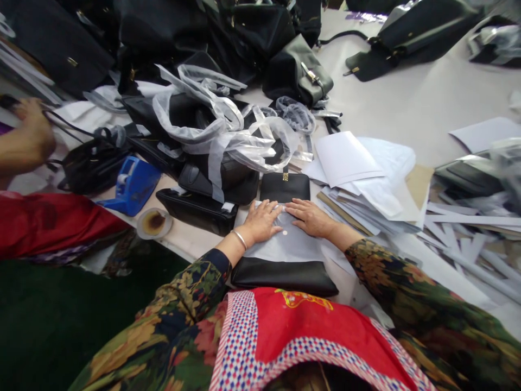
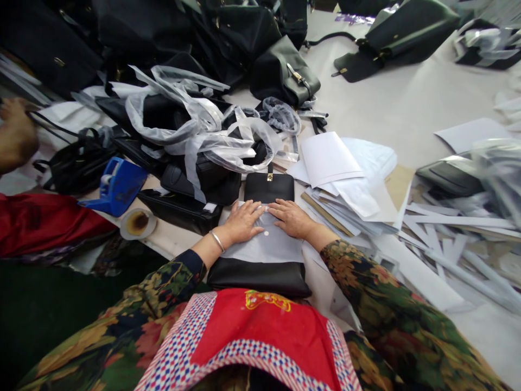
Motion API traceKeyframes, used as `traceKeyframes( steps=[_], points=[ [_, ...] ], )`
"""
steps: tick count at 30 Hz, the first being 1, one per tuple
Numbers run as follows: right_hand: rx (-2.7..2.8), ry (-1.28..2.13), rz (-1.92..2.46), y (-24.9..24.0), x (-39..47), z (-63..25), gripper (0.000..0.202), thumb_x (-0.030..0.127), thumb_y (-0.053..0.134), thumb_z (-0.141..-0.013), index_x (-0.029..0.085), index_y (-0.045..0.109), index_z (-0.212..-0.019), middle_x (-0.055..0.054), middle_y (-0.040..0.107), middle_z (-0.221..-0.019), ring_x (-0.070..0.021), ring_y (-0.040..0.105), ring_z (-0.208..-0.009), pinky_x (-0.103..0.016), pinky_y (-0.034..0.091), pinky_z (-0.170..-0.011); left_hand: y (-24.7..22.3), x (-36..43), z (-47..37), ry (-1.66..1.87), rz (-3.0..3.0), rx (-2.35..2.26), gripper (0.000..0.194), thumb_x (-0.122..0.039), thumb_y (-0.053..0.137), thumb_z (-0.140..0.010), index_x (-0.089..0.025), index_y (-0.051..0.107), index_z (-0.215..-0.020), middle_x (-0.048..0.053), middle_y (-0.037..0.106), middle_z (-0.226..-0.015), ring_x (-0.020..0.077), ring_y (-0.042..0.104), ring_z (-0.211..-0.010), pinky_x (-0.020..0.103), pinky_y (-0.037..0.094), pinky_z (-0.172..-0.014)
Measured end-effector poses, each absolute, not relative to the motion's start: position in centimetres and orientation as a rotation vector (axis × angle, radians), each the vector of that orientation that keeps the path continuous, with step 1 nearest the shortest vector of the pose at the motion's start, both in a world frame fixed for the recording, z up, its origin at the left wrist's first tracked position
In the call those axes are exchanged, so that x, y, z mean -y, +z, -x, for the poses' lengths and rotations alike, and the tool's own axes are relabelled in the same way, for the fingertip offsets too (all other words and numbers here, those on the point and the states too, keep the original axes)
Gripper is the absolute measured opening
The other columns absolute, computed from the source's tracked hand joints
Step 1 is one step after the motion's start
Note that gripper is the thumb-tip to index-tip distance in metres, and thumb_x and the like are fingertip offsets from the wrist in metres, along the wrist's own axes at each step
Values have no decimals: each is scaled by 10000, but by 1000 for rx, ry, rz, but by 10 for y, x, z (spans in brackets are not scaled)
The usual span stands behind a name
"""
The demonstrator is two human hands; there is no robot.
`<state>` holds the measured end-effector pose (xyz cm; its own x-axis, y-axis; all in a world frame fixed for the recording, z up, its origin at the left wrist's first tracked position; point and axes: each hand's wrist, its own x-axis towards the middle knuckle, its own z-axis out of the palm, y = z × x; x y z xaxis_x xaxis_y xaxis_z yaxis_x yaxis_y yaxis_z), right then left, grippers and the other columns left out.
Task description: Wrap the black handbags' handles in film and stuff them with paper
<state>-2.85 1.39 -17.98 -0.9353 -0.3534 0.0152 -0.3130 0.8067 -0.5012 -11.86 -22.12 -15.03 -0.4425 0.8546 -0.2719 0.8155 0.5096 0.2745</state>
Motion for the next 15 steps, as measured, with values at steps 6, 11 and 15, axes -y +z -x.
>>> traceKeyframes(
  steps=[6,11,15],
  points=[
    [-2857,-878,607,-125,-17,-18,401,255,621,-894,187,660,-1287,-157,587,-1404,-330,528,-1288,-526,430,-1073,-149,220,120,160,-1356,-2388,726,-550,588,-914,-268,359,-1542,105,370,-1613,358,283,-1489,654,212,-1182],
    [-2691,-816,671,-105,-14,-69,658,86,576,-779,201,551,-1426,-150,582,-1404,-322,519,-1271,-519,426,-1048,-149,218,119,150,-1344,-2372,735,-550,583,-914,-251,357,-1546,106,360,-1621,363,274,-1495,655,216,-1183],
    [-2720,-807,568,-122,-16,-81,611,77,604,-751,144,603,-1359,-172,653,-1254,-317,572,-1135,-488,477,-964,-148,217,119,120,-1333,-2361,746,-555,576,-916,-242,347,-1554,107,339,-1631,364,258,-1500,657,213,-1183]
  ],
)
